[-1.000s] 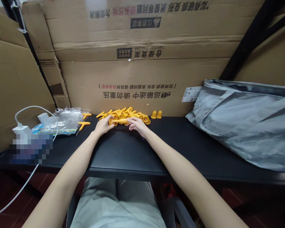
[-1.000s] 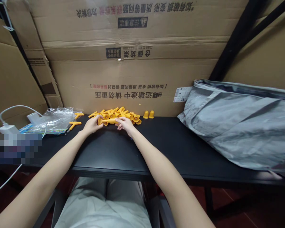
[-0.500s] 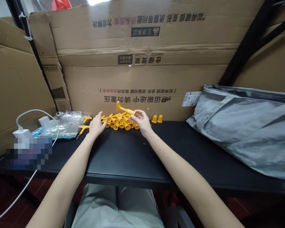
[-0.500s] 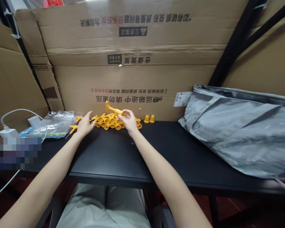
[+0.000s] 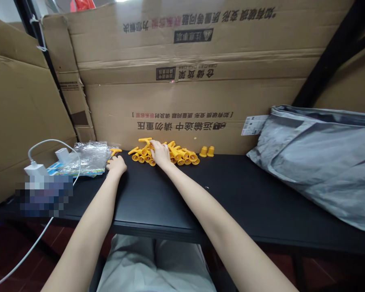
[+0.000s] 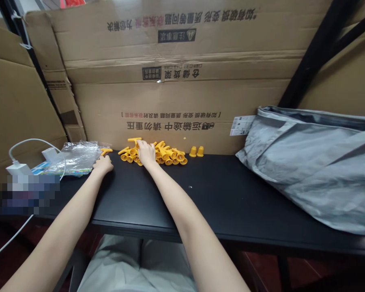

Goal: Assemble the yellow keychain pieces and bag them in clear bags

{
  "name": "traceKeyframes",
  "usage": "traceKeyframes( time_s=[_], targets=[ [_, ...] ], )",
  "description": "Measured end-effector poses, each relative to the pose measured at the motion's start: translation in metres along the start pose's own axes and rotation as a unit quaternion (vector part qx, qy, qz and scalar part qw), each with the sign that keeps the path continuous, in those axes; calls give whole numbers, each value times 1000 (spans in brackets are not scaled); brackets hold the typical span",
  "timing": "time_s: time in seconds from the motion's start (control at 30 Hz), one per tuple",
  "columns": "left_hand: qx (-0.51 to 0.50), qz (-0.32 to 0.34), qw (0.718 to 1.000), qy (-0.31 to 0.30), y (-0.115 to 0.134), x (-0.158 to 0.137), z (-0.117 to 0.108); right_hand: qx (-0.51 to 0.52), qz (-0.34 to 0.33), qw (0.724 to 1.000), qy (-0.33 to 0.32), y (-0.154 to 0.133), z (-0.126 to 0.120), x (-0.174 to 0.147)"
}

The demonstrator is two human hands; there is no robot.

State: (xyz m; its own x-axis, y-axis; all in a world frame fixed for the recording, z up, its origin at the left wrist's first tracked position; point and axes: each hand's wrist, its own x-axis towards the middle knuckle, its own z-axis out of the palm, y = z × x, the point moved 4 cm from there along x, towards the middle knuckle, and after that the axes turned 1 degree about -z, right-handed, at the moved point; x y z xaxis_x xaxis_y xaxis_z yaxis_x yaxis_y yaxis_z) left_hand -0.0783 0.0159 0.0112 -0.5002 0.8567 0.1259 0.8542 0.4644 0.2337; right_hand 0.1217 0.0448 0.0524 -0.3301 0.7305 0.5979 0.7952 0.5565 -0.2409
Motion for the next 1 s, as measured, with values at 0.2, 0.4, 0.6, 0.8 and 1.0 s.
traceKeyframes(
  time_s=[0.2,0.4,0.6,0.8,1.0],
  targets=[
    [4,99,995,-14,15,-6,3,-76,2,993,-87,-4,21,-1],
    [19,152,988,-15,20,-5,6,-50,13,975,-217,15,3,5],
    [35,144,989,-2,21,-12,0,-47,69,991,-102,80,-63,21],
    [64,93,993,-39,21,-17,-1,-61,262,963,-30,184,-83,-2],
    [67,115,989,-61,26,-21,0,-96,348,931,-59,247,-56,-44]
  ],
)
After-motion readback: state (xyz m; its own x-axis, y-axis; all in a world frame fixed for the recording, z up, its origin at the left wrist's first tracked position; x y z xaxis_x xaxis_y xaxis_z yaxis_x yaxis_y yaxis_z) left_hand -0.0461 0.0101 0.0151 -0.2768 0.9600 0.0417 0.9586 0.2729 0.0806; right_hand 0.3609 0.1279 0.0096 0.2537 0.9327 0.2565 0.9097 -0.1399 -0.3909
